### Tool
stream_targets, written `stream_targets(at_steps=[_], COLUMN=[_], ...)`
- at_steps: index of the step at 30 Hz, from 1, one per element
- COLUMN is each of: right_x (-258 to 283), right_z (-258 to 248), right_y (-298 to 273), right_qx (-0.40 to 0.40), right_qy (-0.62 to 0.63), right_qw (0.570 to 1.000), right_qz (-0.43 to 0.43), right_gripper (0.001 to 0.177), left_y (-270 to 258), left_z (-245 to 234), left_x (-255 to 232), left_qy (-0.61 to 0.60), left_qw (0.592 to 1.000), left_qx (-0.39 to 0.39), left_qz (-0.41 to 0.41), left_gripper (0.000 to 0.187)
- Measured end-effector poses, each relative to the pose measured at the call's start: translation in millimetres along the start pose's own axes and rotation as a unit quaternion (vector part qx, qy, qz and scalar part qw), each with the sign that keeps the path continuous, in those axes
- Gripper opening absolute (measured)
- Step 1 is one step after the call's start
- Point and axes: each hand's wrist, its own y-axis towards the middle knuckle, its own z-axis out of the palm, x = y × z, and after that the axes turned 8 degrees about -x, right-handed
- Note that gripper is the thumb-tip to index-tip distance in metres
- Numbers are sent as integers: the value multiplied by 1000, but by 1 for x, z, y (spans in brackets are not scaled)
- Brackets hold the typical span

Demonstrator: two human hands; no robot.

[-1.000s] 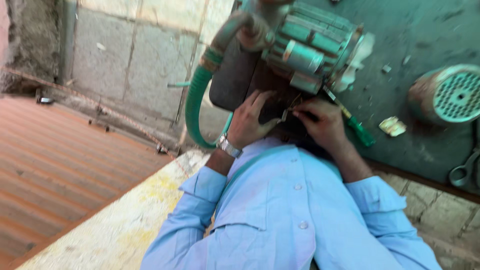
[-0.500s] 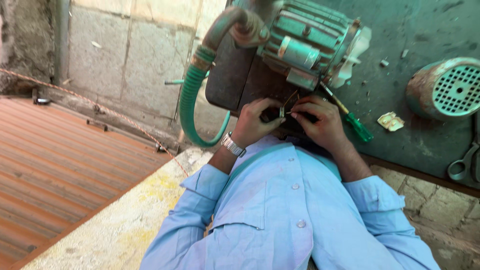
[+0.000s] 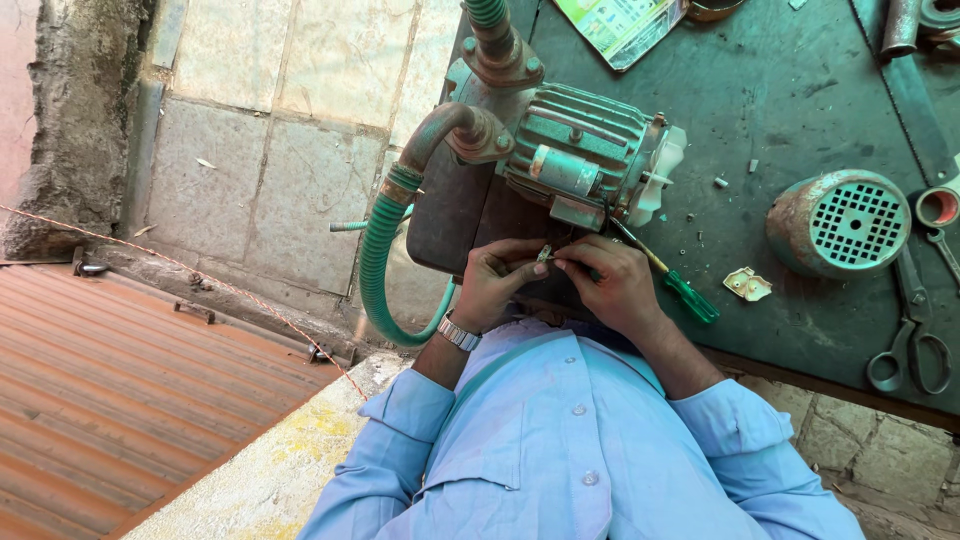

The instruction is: The person works on the wiring of a small electric motor mounted on a workbench. They strip and insert wires into a terminal block, then use a screwdriver to tighten the connections. The person repeats this process for multiple wires, ensuring each is securely fastened.

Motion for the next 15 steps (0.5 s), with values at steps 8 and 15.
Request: stream_targets(at_steps=[8, 15], right_x=[0, 1], right_z=[2, 5], right_y=[-1, -4], right_qx=[9, -4], right_qy=[-36, -47], right_qw=[999, 999], right_qz=[-18, -15], right_gripper=[10, 10], left_y=[2, 1], left_z=[-1, 1], left_x=[6, 7], left_qy=[-1, 63], left_qw=[1000, 996], left_qx=[-20, -14], left_qz=[11, 54], left_gripper=[36, 34])
